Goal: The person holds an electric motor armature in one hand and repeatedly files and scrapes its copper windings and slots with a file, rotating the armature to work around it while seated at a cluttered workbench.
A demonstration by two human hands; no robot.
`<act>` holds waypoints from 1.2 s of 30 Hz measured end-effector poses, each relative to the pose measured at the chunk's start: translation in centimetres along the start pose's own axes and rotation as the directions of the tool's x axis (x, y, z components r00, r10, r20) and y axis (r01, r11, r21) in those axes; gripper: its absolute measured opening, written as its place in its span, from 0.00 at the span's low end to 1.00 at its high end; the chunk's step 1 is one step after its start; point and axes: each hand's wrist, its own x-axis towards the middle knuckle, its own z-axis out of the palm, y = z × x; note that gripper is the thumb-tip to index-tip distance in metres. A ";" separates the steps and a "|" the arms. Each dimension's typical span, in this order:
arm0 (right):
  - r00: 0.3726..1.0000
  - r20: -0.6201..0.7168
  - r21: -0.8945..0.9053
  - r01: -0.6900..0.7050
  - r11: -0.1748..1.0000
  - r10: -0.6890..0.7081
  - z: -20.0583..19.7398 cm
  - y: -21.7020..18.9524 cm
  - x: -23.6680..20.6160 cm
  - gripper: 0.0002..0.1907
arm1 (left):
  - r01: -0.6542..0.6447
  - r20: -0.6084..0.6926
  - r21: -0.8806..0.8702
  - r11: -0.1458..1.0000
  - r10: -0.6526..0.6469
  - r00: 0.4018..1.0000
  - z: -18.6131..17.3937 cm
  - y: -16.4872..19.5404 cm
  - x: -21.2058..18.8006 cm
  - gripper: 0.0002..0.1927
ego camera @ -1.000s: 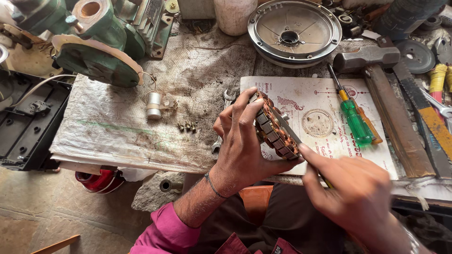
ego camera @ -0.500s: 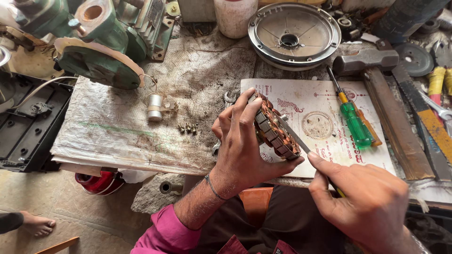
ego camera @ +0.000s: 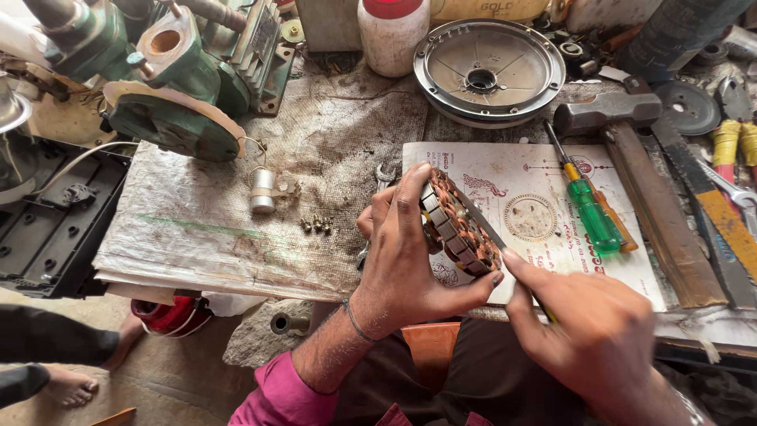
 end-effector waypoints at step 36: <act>0.999 0.047 -0.023 0.006 1.000 -0.005 0.7 0.1 0.4 0.21 | 0.014 -0.026 0.013 1.000 -0.013 1.000 0.2 0.1 -0.1 0.65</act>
